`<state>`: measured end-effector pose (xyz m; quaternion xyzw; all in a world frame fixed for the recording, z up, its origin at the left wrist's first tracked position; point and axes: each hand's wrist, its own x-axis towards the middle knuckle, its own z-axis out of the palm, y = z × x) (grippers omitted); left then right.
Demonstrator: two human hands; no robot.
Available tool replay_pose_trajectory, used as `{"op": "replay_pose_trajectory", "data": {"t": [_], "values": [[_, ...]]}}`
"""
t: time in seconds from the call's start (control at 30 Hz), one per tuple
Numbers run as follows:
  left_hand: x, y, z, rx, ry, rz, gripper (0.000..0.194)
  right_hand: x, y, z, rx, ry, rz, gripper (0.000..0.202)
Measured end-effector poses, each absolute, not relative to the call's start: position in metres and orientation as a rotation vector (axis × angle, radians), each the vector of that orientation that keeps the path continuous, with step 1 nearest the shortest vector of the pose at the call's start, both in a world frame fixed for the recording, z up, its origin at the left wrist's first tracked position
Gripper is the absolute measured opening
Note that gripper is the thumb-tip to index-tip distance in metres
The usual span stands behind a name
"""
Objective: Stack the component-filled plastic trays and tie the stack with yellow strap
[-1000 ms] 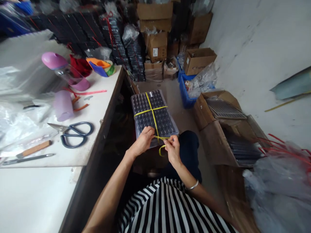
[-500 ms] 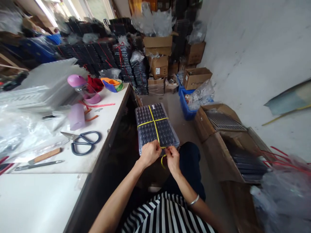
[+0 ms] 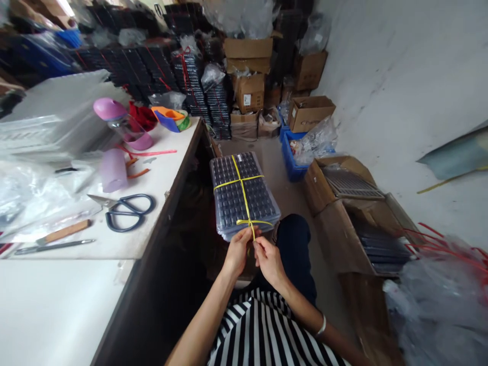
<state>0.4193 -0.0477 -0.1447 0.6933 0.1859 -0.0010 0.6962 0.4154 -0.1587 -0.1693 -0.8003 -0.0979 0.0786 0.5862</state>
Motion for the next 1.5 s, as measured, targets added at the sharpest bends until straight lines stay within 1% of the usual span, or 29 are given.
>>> {"op": "replay_pose_trajectory", "data": {"t": [0.2,0.43,0.53,0.6,0.67,0.73,0.83,0.93,1.0,1.13,1.3,1.5], "values": [[0.439,-0.066,-0.148,1.203,0.452,0.049,0.025,0.415,-0.162,-0.159,-1.962,-0.325,0.084,0.026],[0.44,-0.066,-0.149,1.16,0.486,0.062,0.027,0.402,-0.159,-0.15,-2.054,-0.427,0.041,0.026],[0.442,-0.059,-0.149,1.29,0.464,0.037,0.029,0.402,-0.163,-0.156,-2.058,-0.456,0.057,0.026],[0.438,-0.049,-0.147,1.436,0.434,0.01,0.033,0.406,-0.168,-0.163,-2.057,-0.463,0.073,0.025],[0.431,-0.036,-0.144,1.619,0.423,0.027,0.033,0.412,-0.171,-0.168,-2.064,-0.434,0.063,0.022],[0.424,-0.025,-0.14,1.806,0.439,0.136,0.026,0.419,-0.172,-0.17,-2.07,-0.382,0.03,0.019],[0.419,-0.015,-0.137,2.02,0.383,0.318,0.013,0.433,-0.165,-0.165,-2.062,-0.344,-0.018,0.023],[0.423,-0.015,-0.137,2.153,0.205,0.337,0.007,0.448,-0.155,-0.158,-2.07,-0.356,-0.077,0.018],[0.426,-0.017,-0.137,2.208,0.121,0.324,0.008,0.458,-0.151,-0.156,-2.091,-0.367,-0.125,0.017],[0.427,-0.021,-0.131,2.23,0.036,0.305,0.009,0.468,-0.149,-0.16,-2.125,-0.391,-0.174,0.023],[0.429,-0.02,-0.122,2.129,-0.042,0.207,0.02,0.471,-0.149,-0.166,-2.151,-0.33,-0.198,0.037],[0.431,-0.02,-0.125,2.114,0.112,0.103,0.022,0.472,-0.146,-0.168,-2.166,-0.299,-0.18,0.043]]}}
